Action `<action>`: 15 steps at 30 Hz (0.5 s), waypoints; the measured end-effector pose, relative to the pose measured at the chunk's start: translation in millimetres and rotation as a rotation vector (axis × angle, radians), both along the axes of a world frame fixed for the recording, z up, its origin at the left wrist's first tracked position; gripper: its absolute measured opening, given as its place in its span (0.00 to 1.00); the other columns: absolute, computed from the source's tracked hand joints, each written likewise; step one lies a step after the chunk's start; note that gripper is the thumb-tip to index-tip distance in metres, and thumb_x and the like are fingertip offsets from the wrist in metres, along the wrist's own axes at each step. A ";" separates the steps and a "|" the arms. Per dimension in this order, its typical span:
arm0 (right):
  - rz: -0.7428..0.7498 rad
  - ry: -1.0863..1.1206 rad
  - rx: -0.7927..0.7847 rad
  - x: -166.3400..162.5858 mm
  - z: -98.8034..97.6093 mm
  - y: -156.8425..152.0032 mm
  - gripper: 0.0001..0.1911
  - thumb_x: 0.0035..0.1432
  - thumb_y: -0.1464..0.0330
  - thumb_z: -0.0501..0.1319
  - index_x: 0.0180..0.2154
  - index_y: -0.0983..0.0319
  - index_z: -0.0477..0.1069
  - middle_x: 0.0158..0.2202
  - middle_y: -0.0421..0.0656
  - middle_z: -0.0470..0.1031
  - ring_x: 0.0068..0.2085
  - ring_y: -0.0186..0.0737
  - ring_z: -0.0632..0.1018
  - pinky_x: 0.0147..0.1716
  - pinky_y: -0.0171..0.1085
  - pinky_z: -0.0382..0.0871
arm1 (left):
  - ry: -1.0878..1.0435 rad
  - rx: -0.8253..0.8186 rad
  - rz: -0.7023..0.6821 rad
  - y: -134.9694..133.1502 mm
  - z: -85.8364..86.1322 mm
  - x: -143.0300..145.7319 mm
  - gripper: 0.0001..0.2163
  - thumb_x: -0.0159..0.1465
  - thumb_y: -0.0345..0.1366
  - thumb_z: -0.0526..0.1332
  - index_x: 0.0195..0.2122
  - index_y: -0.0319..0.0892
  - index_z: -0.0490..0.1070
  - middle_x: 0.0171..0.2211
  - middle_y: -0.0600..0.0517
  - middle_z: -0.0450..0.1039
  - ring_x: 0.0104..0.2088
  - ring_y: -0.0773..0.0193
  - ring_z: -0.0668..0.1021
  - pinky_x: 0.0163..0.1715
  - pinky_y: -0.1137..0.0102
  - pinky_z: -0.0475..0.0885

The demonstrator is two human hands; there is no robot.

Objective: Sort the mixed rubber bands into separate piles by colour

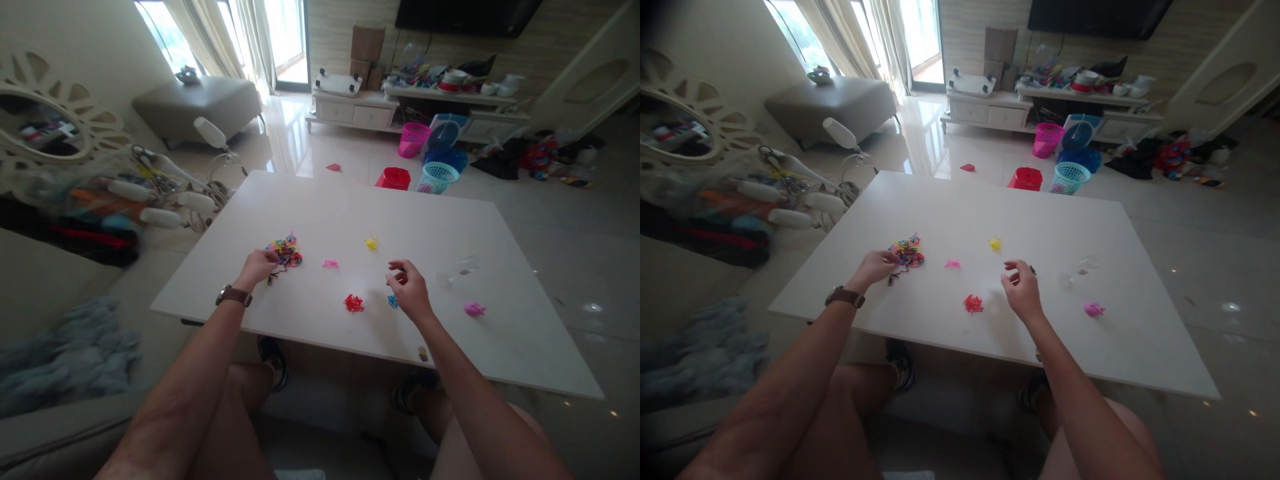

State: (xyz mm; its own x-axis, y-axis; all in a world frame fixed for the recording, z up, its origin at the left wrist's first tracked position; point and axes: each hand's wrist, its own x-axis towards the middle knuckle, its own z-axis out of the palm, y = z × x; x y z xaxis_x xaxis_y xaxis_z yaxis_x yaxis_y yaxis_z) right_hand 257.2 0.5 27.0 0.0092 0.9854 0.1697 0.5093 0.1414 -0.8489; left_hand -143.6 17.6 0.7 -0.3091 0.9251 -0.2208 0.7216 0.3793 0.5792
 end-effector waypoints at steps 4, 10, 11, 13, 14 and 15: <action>0.031 -0.030 0.032 -2.0 1.8 3.0 0.13 0.57 0.65 0.60 0.44 0.60 0.71 0.42 0.46 0.75 0.30 0.37 0.75 0.30 0.39 0.72 | -0.013 -0.012 -0.112 7.9 -10.9 16.9 0.16 0.50 0.30 0.65 0.41 0.40 0.81 0.31 0.49 0.79 0.31 0.59 0.78 0.32 0.70 0.71; 0.073 -0.103 0.096 0.5 3.8 3.5 0.11 0.59 0.66 0.59 0.44 0.60 0.71 0.41 0.46 0.74 0.30 0.37 0.74 0.30 0.38 0.72 | 0.119 0.003 -0.192 10.3 -26.4 20.6 0.09 0.49 0.27 0.63 0.32 0.41 0.79 0.32 0.48 0.78 0.35 0.57 0.78 0.37 0.69 0.72; 0.074 -0.105 0.094 1.5 3.9 3.3 0.11 0.59 0.66 0.59 0.44 0.60 0.71 0.41 0.46 0.74 0.30 0.37 0.74 0.29 0.38 0.71 | 0.125 -0.007 -0.186 9.9 -27.6 19.7 0.08 0.50 0.28 0.63 0.30 0.41 0.79 0.31 0.49 0.78 0.34 0.57 0.78 0.36 0.69 0.71; 0.074 -0.107 0.088 3.7 4.0 2.7 0.11 0.59 0.67 0.59 0.44 0.60 0.71 0.42 0.46 0.74 0.30 0.37 0.74 0.29 0.38 0.71 | 0.120 -0.028 -0.160 9.1 -28.7 17.5 0.05 0.51 0.29 0.62 0.28 0.42 0.77 0.28 0.50 0.77 0.32 0.59 0.78 0.33 0.70 0.70; 0.074 -0.108 0.085 4.7 3.8 2.5 0.11 0.58 0.67 0.59 0.44 0.60 0.71 0.42 0.46 0.74 0.30 0.37 0.74 0.29 0.38 0.71 | 0.114 -0.032 -0.142 9.0 -28.5 16.1 0.04 0.51 0.30 0.62 0.27 0.42 0.77 0.27 0.50 0.77 0.31 0.60 0.77 0.31 0.71 0.69; 0.075 -0.110 0.083 5.6 3.7 2.3 0.11 0.58 0.67 0.59 0.44 0.60 0.71 0.42 0.45 0.74 0.30 0.36 0.74 0.29 0.38 0.71 | 0.103 -0.035 -0.126 9.0 -27.9 14.5 0.04 0.50 0.30 0.63 0.27 0.42 0.76 0.27 0.50 0.76 0.30 0.60 0.77 0.30 0.71 0.68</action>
